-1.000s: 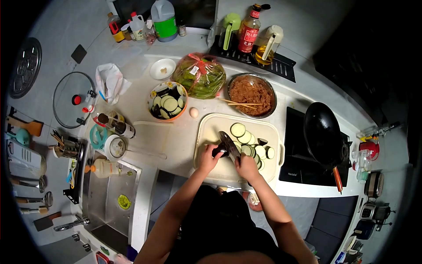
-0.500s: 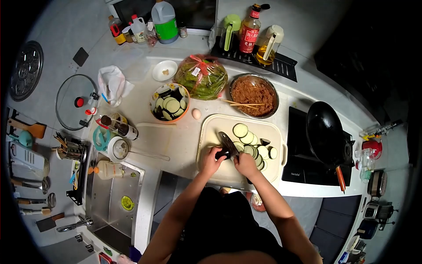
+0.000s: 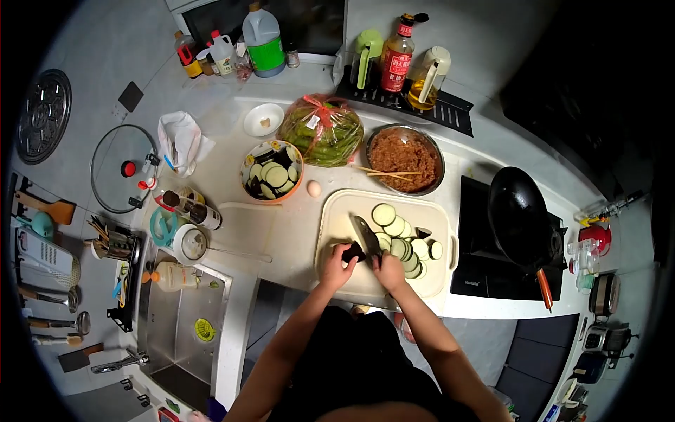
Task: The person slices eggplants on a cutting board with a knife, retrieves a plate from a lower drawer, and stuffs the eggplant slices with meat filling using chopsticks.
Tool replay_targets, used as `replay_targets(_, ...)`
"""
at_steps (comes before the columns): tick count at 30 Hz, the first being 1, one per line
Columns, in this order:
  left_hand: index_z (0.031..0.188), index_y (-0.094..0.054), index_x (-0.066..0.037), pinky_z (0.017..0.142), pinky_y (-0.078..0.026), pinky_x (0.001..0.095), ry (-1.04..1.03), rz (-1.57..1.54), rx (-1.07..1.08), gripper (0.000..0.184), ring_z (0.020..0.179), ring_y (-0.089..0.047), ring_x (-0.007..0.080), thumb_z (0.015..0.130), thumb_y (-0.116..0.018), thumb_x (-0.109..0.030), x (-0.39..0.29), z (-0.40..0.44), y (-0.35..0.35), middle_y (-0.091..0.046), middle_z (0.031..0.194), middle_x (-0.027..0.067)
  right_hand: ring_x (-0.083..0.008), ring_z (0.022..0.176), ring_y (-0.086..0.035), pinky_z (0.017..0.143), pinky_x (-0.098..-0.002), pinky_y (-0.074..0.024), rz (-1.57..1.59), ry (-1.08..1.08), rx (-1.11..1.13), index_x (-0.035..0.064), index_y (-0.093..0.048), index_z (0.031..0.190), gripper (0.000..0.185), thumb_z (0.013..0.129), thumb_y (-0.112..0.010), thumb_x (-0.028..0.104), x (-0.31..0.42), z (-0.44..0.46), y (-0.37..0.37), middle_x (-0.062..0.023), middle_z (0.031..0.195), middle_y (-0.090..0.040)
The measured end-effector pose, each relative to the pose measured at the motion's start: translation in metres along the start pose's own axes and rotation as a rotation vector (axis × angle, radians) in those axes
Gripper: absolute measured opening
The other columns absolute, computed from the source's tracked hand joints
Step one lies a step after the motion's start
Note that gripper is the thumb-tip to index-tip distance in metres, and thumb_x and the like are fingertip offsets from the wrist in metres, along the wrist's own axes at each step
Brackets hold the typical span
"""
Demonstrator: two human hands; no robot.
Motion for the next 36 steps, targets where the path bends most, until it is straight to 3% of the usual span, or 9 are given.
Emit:
replay_targets(4,0.105,-0.051,-0.007,0.065,-0.048,0.0314,0.009,-0.037,0.012,0.036,0.078,-0.058,0.0246,0.074,-0.068,-0.015,-0.005,-0.003,0.004,-0.056,0.091,0.012,-0.0409,0.059,-0.056,0.056,-0.0469,-0.0464,-0.013,-0.1,-0.049,-0.0055,-0.052,0.073,0.026,0.076,-0.057,0.02,-0.026,-0.012,0.02,-0.0257,0.062,-0.056)
replay_targets(12,0.099,-0.052,-0.007,0.062,-0.048,0.0302,0.068,-0.088,0.011,0.033,0.073,-0.06,0.0207,0.073,-0.07,-0.017,0.015,0.001,-0.007,-0.058,0.087,0.0093,-0.04,0.054,-0.056,0.052,-0.0455,-0.0468,0.017,0.077,-0.065,-0.0038,-0.052,0.073,0.022,0.078,-0.055,0.018,0.014,-0.036,0.063,-0.0243,0.058,-0.055)
replay_targets(13,0.102,-0.05,-0.003,0.069,-0.05,0.0271,0.097,-0.048,0.055,0.033,0.079,-0.061,0.0181,0.074,-0.068,-0.009,0.012,0.001,-0.006,-0.058,0.089,0.0089,-0.0394,0.054,-0.056,0.051,-0.045,-0.0468,-0.007,0.092,-0.042,-0.0038,-0.052,0.075,0.021,0.078,-0.055,0.017,0.015,-0.038,0.063,-0.0239,0.057,-0.054)
replay_targets(28,0.099,-0.053,-0.006,0.063,-0.047,0.0304,0.05,-0.023,0.017,0.035,0.071,-0.059,0.0217,0.07,-0.072,-0.016,0.011,0.001,-0.006,-0.059,0.085,0.009,-0.038,0.052,-0.056,0.05,-0.0441,-0.0468,-0.097,0.145,0.046,-0.0021,-0.052,0.071,0.019,0.077,-0.055,0.016,0.034,-0.04,0.07,-0.0228,0.056,-0.055)
replay_targets(36,0.1,-0.052,-0.005,0.065,-0.048,0.0313,0.052,-0.054,0.062,0.036,0.075,-0.06,0.0237,0.07,-0.071,-0.013,0.003,0.0,-0.002,-0.059,0.094,0.0092,-0.0402,0.056,-0.056,0.054,-0.0463,-0.0463,-0.094,0.126,0.068,-0.0037,-0.055,0.071,0.024,0.075,-0.058,0.019,0.028,-0.004,0.013,-0.0241,0.06,-0.055)
Point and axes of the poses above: each hand's wrist, its own z-axis towards the middle knuckle, its own y-axis out of the back of the hand, x = y × z, the point moved 4 cm from there along z, towards the middle knuckle
